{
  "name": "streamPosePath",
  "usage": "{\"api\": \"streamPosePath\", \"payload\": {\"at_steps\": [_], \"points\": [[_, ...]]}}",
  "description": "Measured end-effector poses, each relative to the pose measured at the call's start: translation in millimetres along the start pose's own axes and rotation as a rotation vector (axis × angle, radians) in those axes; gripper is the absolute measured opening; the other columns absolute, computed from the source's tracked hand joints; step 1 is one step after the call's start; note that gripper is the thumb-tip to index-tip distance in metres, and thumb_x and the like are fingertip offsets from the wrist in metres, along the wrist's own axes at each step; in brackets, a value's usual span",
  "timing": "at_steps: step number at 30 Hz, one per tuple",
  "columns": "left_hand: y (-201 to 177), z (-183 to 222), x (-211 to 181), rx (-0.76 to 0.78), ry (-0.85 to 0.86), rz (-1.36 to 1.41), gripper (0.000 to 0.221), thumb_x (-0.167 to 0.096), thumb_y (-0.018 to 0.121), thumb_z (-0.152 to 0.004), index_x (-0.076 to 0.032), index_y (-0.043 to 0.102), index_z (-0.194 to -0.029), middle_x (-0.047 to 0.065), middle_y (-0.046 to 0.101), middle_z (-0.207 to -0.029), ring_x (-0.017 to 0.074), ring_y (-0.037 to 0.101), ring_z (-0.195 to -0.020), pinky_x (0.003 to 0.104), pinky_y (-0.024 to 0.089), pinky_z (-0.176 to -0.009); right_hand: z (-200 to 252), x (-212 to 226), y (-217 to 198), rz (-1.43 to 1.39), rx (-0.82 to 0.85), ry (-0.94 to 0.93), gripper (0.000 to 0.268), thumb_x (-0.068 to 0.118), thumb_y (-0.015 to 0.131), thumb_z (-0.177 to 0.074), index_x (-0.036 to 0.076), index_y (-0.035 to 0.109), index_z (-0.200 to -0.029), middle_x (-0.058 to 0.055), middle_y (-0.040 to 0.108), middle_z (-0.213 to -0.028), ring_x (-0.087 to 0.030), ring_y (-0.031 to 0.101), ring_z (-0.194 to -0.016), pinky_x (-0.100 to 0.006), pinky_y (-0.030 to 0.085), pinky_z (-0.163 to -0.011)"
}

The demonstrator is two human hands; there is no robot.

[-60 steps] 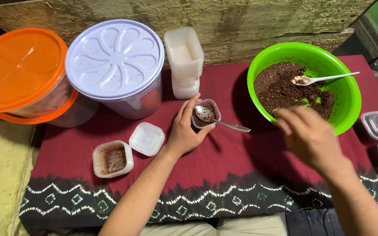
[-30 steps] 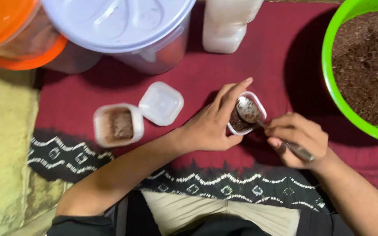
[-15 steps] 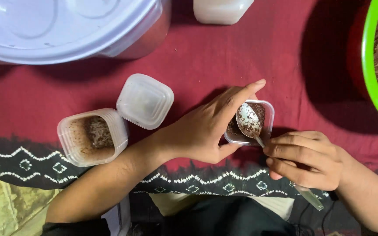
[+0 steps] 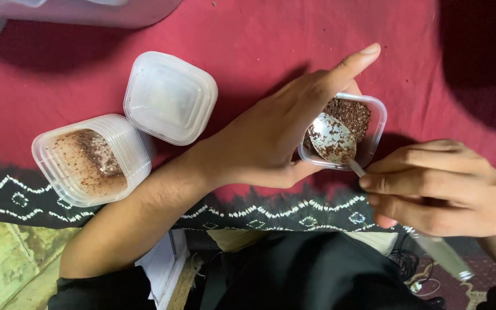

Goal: Filling small plastic containers with a dark granular substance using a spoon and by dipping the containers into a large bowl.

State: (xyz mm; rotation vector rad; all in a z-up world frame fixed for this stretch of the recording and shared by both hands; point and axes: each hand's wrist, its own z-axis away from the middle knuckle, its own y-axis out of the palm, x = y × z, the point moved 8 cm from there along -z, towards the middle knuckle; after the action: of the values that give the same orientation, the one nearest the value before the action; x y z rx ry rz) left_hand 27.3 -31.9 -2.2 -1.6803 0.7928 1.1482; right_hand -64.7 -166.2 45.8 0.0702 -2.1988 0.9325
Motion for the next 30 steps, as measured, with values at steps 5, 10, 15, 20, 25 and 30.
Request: {"api": "streamPosePath", "payload": {"at_steps": [5,10,15,20,25,30], "points": [[4.9,2.3,5.7,0.009,-0.044,-0.016,0.093,-0.022,0.08,-0.118,-0.013,0.005,-0.173,0.007,0.011,-0.188,0.0284,0.059,-0.163,0.044,0.055,-0.145,6.1,-0.8,-15.9,-0.003,-0.057,0.12,0.022,0.021,0.072,-0.086,0.005,0.063,-0.098,-0.012,0.071,-0.101,-0.03,0.08,-0.095,-0.033,0.073,-0.08],[3.5,2.2,5.3,0.005,-0.039,-0.014,0.103,-0.022,0.092,-0.121,-0.015,0.004,-0.173,0.007,0.011,-0.189,0.0273,0.062,-0.16,0.039,0.059,-0.143,2.9,-12.9,-9.1,-0.011,-0.038,0.137,0.022,0.015,0.07,-0.086,-0.002,0.062,-0.097,-0.022,0.069,-0.105,-0.037,0.077,-0.095,-0.038,0.069,-0.081],[3.2,0.6,3.3,0.01,-0.041,-0.006,0.095,-0.016,0.084,-0.119,-0.011,0.005,-0.172,0.011,0.011,-0.187,0.0268,0.062,-0.155,0.039,0.059,-0.141,-4.4,-10.5,-9.2,0.003,-0.089,0.229,0.018,0.009,0.065,-0.085,-0.007,0.061,-0.092,-0.024,0.072,-0.097,-0.037,0.078,-0.091,-0.036,0.071,-0.078],[2.4,1.0,-1.2,-0.015,-0.01,-0.01,0.095,-0.009,0.086,-0.117,-0.008,0.008,-0.17,0.014,0.014,-0.186,0.0259,0.063,-0.146,0.036,0.06,-0.136,16.3,-6.5,-7.3,0.034,-0.08,0.044,0.018,0.013,0.068,-0.089,-0.001,0.059,-0.097,-0.02,0.068,-0.101,-0.04,0.078,-0.092,-0.04,0.071,-0.075],[0.5,1.4,-3.4,-0.038,0.008,-0.046,0.102,-0.004,0.092,-0.116,-0.006,0.006,-0.171,0.015,0.015,-0.187,0.0291,0.065,-0.152,0.037,0.057,-0.141,13.0,-5.9,-5.2,0.075,-0.066,0.016,0.017,0.014,0.067,-0.091,0.0,0.061,-0.098,-0.019,0.066,-0.104,-0.039,0.077,-0.092,-0.042,0.071,-0.078],[-1.3,-1.8,-6.1,-0.057,-0.022,-0.044,0.101,-0.015,0.093,-0.115,-0.006,0.008,-0.169,0.013,0.032,-0.181,0.0248,0.063,-0.139,0.035,0.058,-0.132,8.9,-10.8,-6.9,0.052,-0.097,0.096,0.02,0.013,0.072,-0.086,-0.001,0.061,-0.095,-0.022,0.07,-0.098,-0.035,0.076,-0.086,-0.039,0.068,-0.075]]}}
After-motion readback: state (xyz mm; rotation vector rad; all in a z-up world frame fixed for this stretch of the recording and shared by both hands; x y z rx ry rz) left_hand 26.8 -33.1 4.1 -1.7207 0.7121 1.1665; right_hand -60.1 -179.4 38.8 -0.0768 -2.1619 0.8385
